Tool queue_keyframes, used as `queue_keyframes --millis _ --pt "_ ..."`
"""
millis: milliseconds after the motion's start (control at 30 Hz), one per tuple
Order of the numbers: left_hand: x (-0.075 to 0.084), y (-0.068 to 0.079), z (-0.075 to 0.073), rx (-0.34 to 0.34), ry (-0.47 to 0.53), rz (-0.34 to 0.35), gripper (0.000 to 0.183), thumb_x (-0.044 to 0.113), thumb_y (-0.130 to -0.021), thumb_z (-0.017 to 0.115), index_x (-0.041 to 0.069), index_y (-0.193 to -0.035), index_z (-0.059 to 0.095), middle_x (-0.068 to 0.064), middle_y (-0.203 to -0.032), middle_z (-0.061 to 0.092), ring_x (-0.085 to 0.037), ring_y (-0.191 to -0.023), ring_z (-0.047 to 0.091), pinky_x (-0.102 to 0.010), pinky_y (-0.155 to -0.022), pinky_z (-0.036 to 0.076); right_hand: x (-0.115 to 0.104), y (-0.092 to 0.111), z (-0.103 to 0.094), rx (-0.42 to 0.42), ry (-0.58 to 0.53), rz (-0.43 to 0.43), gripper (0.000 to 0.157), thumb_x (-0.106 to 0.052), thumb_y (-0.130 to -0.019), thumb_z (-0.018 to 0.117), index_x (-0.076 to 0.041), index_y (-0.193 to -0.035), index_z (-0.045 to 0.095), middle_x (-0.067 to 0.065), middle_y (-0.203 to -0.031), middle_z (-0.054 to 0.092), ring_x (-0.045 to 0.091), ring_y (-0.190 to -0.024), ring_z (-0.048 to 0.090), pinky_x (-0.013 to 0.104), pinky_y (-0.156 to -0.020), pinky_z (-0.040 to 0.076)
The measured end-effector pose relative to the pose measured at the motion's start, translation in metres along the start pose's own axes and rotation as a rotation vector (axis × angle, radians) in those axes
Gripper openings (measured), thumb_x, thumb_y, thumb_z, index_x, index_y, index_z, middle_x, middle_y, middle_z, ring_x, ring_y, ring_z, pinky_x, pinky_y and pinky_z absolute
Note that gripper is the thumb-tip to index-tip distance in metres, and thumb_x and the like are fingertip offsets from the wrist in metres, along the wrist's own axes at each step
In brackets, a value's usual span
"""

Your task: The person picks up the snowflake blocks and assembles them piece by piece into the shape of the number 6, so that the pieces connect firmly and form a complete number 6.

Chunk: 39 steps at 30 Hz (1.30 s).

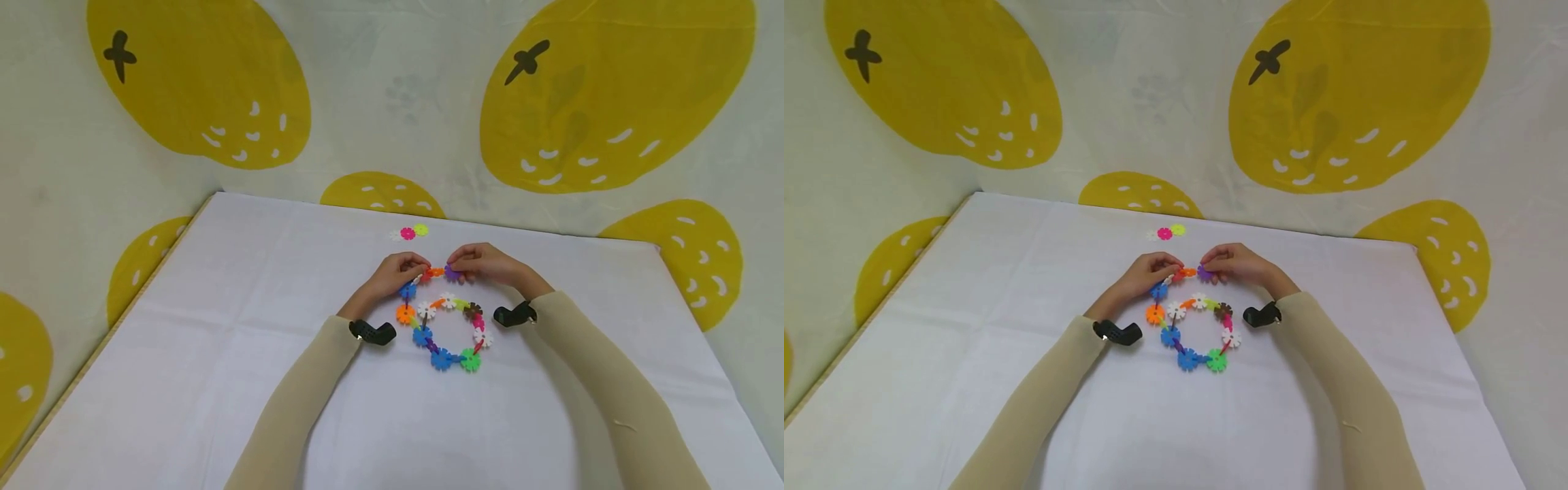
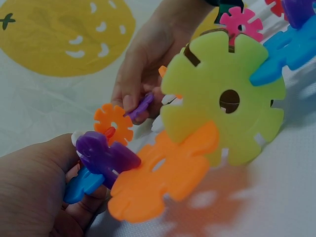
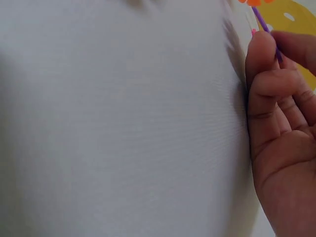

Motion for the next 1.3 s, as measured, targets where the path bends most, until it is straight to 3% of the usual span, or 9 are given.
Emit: queue_keyframes --millis 433,667,867,1100,1300 --pt "0.002 0.001 0.000 -0.003 -0.019 0.012 0.027 0.021 -0.099 0.059 0.002 -0.116 0.066 -0.010 -0.107 0.070 -0.015 -0.084 0.063 -0.022 -0.080 0.052 0.006 0.000 0.003 -0.036 -0.013 -0.032 0.029 -0.019 -0.096 0.063 0.000 -0.118 0.061 0.006 -0.089 0.070 0.014 -0.070 0.061 0.022 -0.066 0.051" --pt "0.003 0.002 0.000 -0.011 -0.051 0.008 0.025 0.018 -0.098 0.060 0.001 -0.115 0.067 -0.011 -0.106 0.071 -0.016 -0.084 0.063 -0.022 -0.081 0.052 0.002 -0.001 0.007 -0.023 -0.050 -0.059 0.029 -0.012 -0.095 0.064 0.006 -0.117 0.062 0.005 -0.090 0.072 0.013 -0.067 0.063 0.023 -0.064 0.053" --pt "0.003 0.000 0.002 -0.003 -0.103 0.037 0.022 0.016 -0.097 0.062 0.001 -0.112 0.068 -0.011 -0.105 0.071 -0.015 -0.083 0.062 -0.021 -0.080 0.052 -0.005 -0.003 0.008 -0.073 -0.024 -0.095 0.029 -0.008 -0.094 0.064 0.011 -0.116 0.062 0.005 -0.093 0.074 0.012 -0.065 0.062 0.023 -0.065 0.052" --pt "0.002 0.000 0.002 0.012 -0.037 0.033 0.023 0.019 -0.097 0.062 0.000 -0.110 0.068 -0.011 -0.098 0.071 -0.012 -0.078 0.061 -0.020 -0.075 0.051 -0.007 -0.006 0.007 -0.081 -0.047 -0.090 0.028 -0.008 -0.096 0.062 0.009 -0.118 0.061 0.004 -0.091 0.073 0.013 -0.064 0.063 0.024 -0.064 0.053" --pt "0.003 0.001 0.001 0.020 -0.028 0.018 0.025 0.021 -0.098 0.061 0.001 -0.111 0.066 -0.011 -0.097 0.070 -0.013 -0.079 0.060 -0.020 -0.075 0.049 -0.006 -0.010 0.009 -0.087 -0.051 -0.116 0.027 -0.008 -0.096 0.061 0.006 -0.119 0.061 0.005 -0.099 0.071 0.015 -0.072 0.064 0.027 -0.073 0.055"
Point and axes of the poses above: each hand's wrist, its own y-axis away from the middle knuckle, its own z-axis out of the palm, x = y × z, the point moved 2 cm from there along -y, towards the middle knuckle
